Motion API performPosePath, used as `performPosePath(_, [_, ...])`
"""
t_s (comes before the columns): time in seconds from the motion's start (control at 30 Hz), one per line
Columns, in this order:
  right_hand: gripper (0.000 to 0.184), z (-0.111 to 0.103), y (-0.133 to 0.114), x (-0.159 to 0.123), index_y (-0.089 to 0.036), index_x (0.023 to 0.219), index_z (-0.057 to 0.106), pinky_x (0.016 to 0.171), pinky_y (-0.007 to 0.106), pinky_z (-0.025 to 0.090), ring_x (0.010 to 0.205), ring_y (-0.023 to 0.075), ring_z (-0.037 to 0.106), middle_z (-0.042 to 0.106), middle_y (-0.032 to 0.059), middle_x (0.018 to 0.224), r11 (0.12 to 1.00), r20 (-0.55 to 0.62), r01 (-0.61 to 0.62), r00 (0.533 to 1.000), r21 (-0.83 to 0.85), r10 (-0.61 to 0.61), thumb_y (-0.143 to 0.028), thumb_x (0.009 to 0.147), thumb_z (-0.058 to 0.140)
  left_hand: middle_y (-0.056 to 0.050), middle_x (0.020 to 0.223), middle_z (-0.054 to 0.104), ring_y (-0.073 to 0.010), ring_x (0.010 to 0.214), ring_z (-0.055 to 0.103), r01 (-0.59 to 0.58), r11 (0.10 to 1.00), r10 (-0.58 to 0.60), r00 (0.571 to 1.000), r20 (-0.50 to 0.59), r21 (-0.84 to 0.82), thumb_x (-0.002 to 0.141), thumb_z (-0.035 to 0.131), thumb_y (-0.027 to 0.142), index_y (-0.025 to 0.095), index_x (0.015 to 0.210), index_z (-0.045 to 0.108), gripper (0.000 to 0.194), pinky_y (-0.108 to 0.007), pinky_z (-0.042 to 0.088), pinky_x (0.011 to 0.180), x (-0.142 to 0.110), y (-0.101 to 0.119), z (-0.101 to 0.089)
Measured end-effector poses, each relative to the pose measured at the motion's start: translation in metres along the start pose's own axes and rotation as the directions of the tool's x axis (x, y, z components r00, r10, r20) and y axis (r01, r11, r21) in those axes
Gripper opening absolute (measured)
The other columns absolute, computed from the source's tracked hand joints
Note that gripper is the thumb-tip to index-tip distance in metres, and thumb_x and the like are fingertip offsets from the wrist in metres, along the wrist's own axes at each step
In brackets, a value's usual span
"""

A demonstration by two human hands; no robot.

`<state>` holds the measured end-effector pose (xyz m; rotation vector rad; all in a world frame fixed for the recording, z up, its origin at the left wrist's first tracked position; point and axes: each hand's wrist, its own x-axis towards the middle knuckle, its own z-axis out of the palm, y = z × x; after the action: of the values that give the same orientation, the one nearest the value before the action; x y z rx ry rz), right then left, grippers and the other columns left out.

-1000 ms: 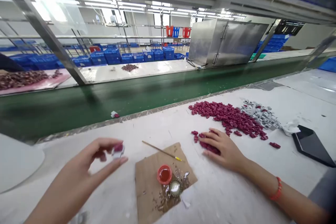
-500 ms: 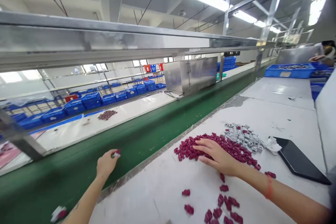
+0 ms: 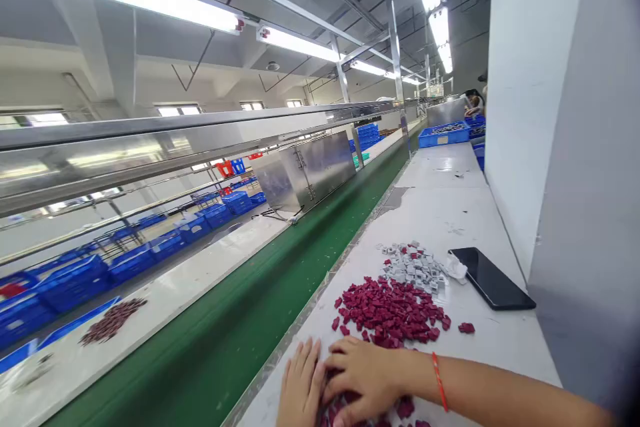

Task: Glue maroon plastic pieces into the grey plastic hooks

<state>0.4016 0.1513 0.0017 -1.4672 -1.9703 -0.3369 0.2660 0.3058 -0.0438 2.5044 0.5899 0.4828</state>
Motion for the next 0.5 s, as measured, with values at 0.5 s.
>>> performPosePath(0.5, [0.063, -0.072, 0.031, -0.141, -0.015, 0.134, 0.062, 0.102, 0.065, 0.047, 0.129, 0.0399, 0.053, 0.055, 0.0192, 0.139, 0.678, -0.144, -0.732, 0.679, -0.058, 0.720, -0.064, 0.097, 0.046, -0.014, 0.157, 0.041, -0.0331, 0.146, 0.036, 0.003, 0.999, 0.001, 0.998, 0.070, -0.050, 0.100, 0.053, 0.035, 0.019, 0.143, 0.049, 0.045, -0.060, 0.028, 0.118, 0.062, 0.049, 0.030])
